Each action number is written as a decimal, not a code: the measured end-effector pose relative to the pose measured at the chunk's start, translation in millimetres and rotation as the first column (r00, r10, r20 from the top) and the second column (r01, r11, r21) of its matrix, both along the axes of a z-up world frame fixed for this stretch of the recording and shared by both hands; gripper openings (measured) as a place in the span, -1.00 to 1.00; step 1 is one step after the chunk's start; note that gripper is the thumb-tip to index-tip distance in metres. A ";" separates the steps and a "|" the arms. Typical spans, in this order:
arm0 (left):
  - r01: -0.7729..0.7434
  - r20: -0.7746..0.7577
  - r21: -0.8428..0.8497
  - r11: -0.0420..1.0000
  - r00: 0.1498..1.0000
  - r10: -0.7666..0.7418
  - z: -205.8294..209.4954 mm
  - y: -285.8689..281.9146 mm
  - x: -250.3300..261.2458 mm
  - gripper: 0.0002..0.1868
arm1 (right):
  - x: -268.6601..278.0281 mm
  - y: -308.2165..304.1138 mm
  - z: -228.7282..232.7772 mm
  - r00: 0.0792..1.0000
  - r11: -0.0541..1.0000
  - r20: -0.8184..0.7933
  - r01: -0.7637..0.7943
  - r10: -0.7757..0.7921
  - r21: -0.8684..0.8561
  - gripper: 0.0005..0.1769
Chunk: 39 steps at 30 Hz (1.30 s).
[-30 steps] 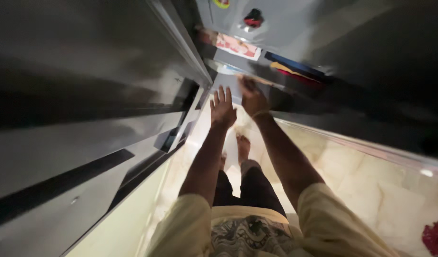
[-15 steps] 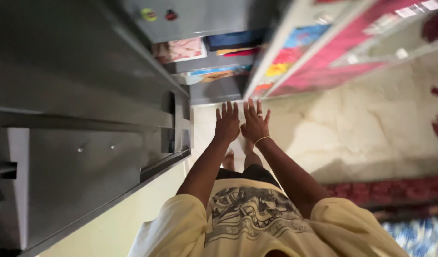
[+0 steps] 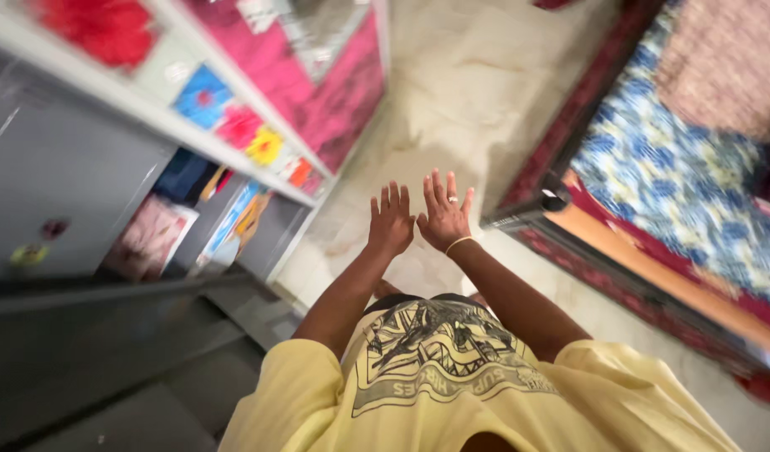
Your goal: The person picks up folded clothes from a bed and places them onto a shelf in a cupboard, repeating this for several garments.
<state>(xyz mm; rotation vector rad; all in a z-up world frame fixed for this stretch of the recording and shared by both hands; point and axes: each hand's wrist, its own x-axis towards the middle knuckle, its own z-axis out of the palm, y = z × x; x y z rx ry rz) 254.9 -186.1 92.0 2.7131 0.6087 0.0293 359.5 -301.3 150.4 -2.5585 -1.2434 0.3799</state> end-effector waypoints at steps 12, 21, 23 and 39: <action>0.472 -0.036 -0.004 0.881 0.881 -0.472 22.8 -254.1 156.8 -0.17 | 75.1 -292.3 -1.2 0.882 0.885 0.087 0.466 -0.464 -0.007 -0.03; 0.763 -0.067 -0.007 0.646 0.644 -0.762 10.7 -447.4 214.8 -0.21 | 83.0 -479.8 -10.2 0.648 0.651 0.076 0.759 -0.758 0.016 0.00; 0.807 -0.067 -0.042 0.589 0.586 -0.808 7.6 -480.6 221.3 -0.23 | 80.6 -509.3 -12.6 0.573 0.575 0.061 0.818 -0.817 0.019 -0.01; 0.998 -0.016 -0.007 0.059 0.059 -0.998 5.2 -704.7 272.0 -0.20 | 58.5 -689.7 -20.1 0.054 0.049 0.117 0.998 -0.992 -0.047 -0.08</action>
